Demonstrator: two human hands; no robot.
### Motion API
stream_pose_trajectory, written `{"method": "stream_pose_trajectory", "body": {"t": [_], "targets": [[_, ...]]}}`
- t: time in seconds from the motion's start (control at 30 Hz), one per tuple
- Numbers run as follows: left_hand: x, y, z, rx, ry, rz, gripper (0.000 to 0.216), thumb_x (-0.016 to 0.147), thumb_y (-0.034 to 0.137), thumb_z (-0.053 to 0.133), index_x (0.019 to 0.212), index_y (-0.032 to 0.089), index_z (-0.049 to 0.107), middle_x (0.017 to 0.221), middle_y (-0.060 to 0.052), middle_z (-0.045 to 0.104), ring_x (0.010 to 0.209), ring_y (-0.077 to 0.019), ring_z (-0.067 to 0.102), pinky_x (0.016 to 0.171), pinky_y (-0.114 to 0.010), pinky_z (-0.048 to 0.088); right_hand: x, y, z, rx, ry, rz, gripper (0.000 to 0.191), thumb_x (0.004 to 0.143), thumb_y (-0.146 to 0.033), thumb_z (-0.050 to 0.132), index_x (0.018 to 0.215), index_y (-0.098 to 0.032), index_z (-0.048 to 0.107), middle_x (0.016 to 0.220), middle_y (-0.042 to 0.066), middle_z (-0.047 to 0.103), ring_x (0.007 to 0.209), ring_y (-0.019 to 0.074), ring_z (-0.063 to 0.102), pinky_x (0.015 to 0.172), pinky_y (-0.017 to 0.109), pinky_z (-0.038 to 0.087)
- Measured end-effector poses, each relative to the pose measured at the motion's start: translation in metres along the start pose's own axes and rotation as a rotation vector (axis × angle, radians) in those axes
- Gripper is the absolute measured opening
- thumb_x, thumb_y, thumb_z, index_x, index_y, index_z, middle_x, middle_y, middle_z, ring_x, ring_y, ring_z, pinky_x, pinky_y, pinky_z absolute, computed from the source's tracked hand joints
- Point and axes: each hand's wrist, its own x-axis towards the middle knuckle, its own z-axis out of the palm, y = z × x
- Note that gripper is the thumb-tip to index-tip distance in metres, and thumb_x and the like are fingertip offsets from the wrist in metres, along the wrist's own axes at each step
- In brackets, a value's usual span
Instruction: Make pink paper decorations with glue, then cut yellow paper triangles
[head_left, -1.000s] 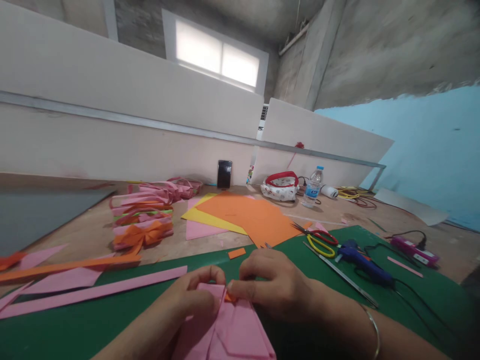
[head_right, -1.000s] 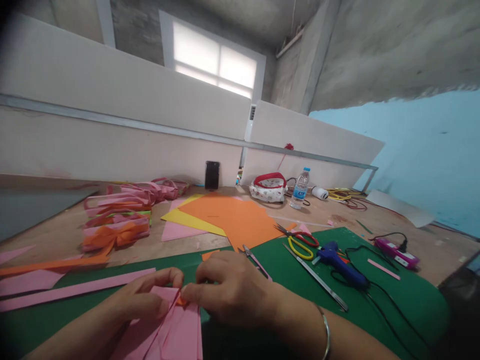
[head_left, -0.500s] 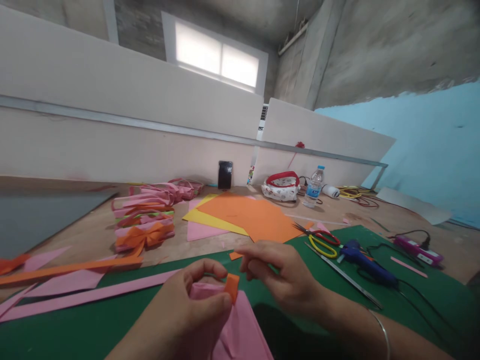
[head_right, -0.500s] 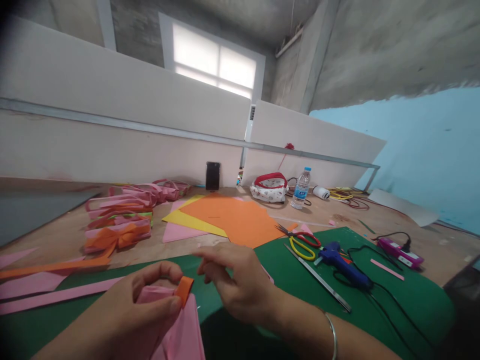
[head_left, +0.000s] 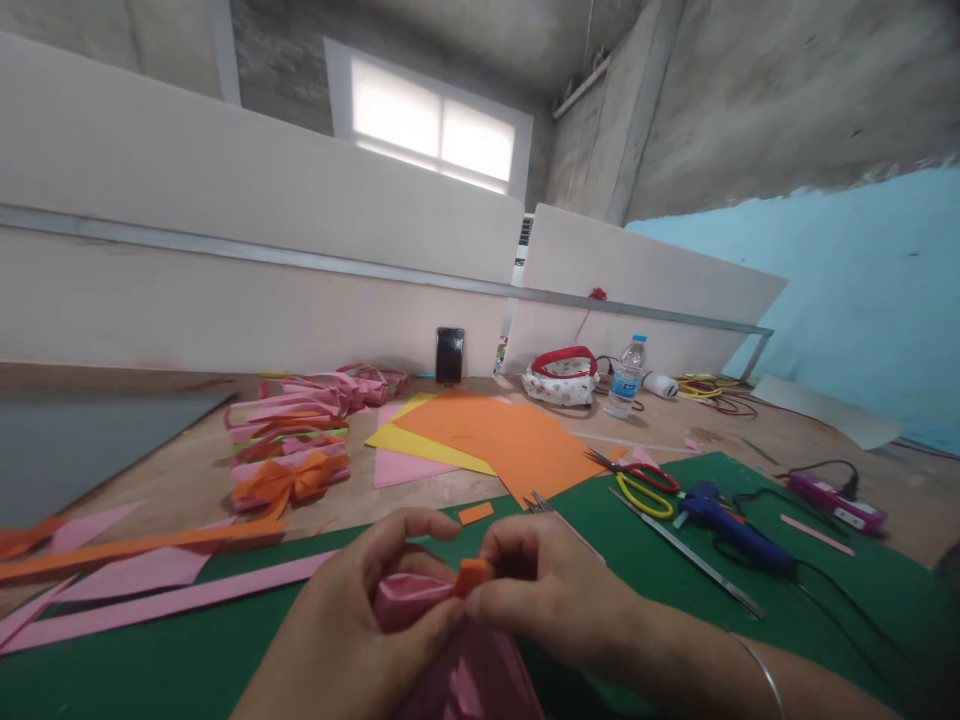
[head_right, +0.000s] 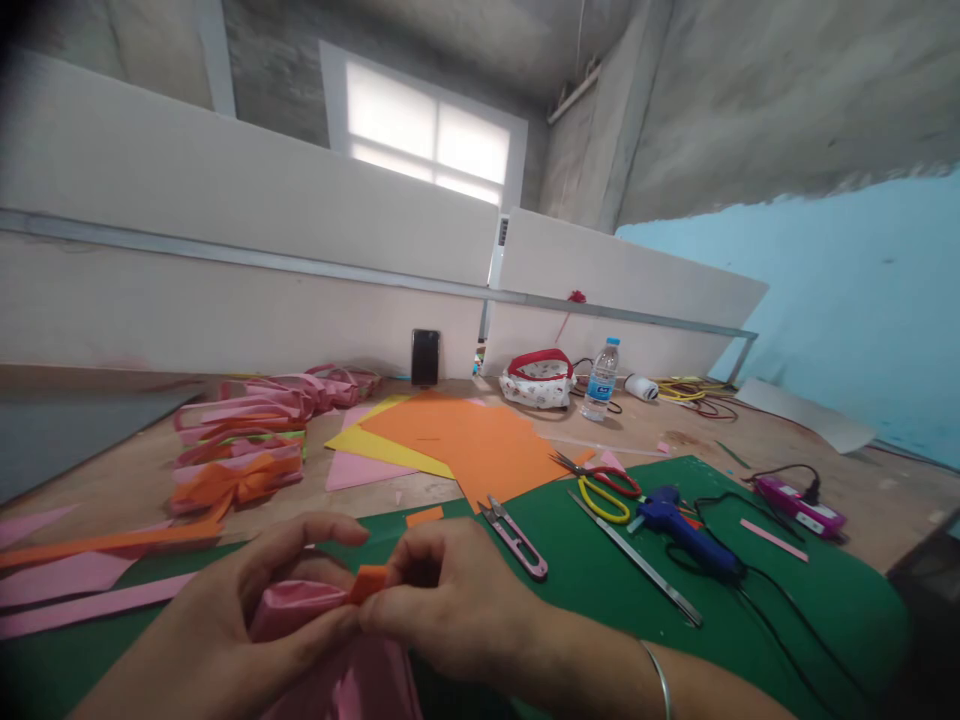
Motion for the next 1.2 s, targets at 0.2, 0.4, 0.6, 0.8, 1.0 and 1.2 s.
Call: {"method": "stream_pose_trajectory", "body": {"t": [0.2, 0.4, 0.6, 0.8, 1.0, 1.2], "targets": [[-0.004, 0.002, 0.001, -0.049, 0.004, 0.027, 0.030, 0.064, 0.027, 0.062, 0.093, 0.027, 0.054, 0.065, 0.008, 0.071, 0.058, -0.0173, 0.068, 0.060, -0.026, 0.052, -0.004, -0.003, -0.005, 0.003, -0.024, -0.041, 0.014, 0.061, -0.014, 0.066, 0.055, -0.014, 0.054, 0.048, -0.007, 0.044, 0.047, 0.0056, 0.037, 0.043, 0.018, 0.024], [-0.008, 0.003, 0.003, -0.043, 0.071, 0.100, 0.020, 0.066, 0.030, 0.066, 0.085, 0.026, 0.059, 0.068, 0.004, 0.073, 0.065, -0.0196, 0.071, 0.062, -0.026, 0.055, -0.006, -0.003, -0.002, -0.075, 0.016, -0.076, 0.012, 0.062, -0.011, 0.064, 0.055, -0.014, 0.055, 0.050, -0.007, 0.047, 0.048, 0.0055, 0.039, 0.044, 0.017, 0.027], [-0.004, 0.004, 0.002, -0.025, 0.057, 0.020, 0.026, 0.062, 0.030, 0.067, 0.087, 0.026, 0.059, 0.069, 0.008, 0.073, 0.059, -0.0155, 0.067, 0.059, -0.022, 0.051, -0.003, -0.004, -0.005, -0.135, 0.015, -0.135, 0.013, 0.064, -0.011, 0.065, 0.057, -0.015, 0.053, 0.051, -0.007, 0.046, 0.050, 0.0059, 0.040, 0.046, 0.017, 0.029], [0.006, -0.008, 0.001, -0.157, 0.015, -0.121, 0.029, 0.063, 0.042, 0.071, 0.079, 0.022, 0.056, 0.061, 0.006, 0.065, 0.057, -0.0144, 0.060, 0.055, -0.023, 0.042, 0.003, 0.002, -0.012, 0.000, -0.074, -0.202, 0.027, 0.073, -0.037, 0.068, 0.066, -0.014, 0.055, 0.058, -0.004, 0.050, 0.054, 0.0076, 0.044, 0.051, 0.019, 0.034], [0.015, -0.021, -0.006, -0.226, -0.074, -0.114, 0.035, 0.059, 0.044, 0.075, 0.067, 0.020, 0.050, 0.050, 0.007, 0.055, 0.045, -0.0099, 0.048, 0.048, -0.020, 0.027, 0.014, 0.016, -0.010, 0.118, -0.021, -0.229, 0.013, 0.074, -0.025, 0.065, 0.076, -0.013, 0.059, 0.068, -0.001, 0.058, 0.062, 0.0097, 0.053, 0.059, 0.022, 0.042], [0.013, -0.020, -0.005, -0.255, -0.088, -0.124, 0.040, 0.059, 0.042, 0.077, 0.084, 0.021, 0.054, 0.060, 0.005, 0.065, 0.053, -0.0122, 0.057, 0.053, -0.022, 0.038, 0.008, 0.017, -0.003, -0.059, 0.065, -0.496, 0.020, 0.071, -0.007, 0.059, 0.089, -0.014, 0.065, 0.073, -0.001, 0.063, 0.065, 0.0098, 0.055, 0.062, 0.021, 0.044]]}}
